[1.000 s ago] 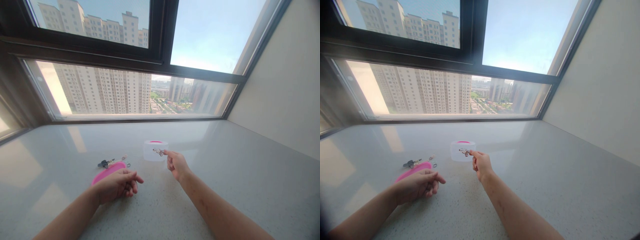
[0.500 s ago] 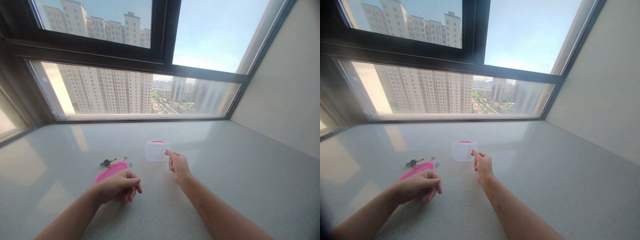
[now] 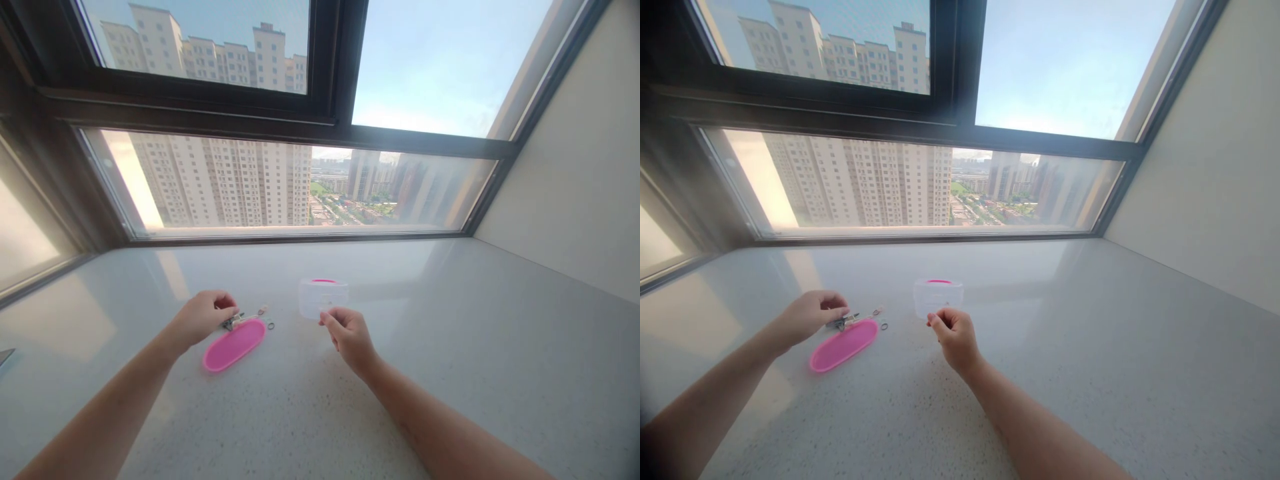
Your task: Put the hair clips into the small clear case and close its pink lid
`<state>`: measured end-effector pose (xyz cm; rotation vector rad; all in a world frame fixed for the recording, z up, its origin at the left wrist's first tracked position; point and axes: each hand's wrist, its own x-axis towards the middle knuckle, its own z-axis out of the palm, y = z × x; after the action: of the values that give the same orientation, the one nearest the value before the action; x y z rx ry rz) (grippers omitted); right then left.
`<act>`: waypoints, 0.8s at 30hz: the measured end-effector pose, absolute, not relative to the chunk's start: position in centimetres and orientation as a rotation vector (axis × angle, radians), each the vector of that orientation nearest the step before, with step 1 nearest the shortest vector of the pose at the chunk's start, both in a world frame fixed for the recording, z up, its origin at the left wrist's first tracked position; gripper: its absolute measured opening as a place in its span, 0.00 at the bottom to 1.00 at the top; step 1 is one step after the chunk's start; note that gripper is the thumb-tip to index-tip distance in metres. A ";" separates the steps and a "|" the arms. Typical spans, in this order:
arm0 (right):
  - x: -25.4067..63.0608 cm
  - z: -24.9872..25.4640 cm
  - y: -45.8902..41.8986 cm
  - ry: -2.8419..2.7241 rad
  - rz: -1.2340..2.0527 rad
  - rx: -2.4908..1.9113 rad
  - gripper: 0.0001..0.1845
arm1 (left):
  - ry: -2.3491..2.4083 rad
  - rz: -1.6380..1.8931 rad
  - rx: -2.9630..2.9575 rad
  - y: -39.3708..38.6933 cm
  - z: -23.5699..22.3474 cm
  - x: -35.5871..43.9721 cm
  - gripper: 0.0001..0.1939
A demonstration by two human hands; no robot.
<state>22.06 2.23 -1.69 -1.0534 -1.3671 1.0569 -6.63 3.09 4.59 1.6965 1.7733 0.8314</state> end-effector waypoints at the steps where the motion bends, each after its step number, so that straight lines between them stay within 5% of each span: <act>1: 22.1 -1.8 2.2 -1.393 1.052 -1.056 0.16 | 1.828 0.774 1.744 3.2 4.5 -7.0 0.08; 24: 22.3 -3.0 2.6 -1.677 0.930 -1.101 0.13 | 1.891 0.241 1.988 3.5 2.1 -7.7 0.03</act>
<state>22.29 2.61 -2.99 -1.1010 -1.6767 0.9302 -7.73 3.45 2.06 1.9883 1.8909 0.2410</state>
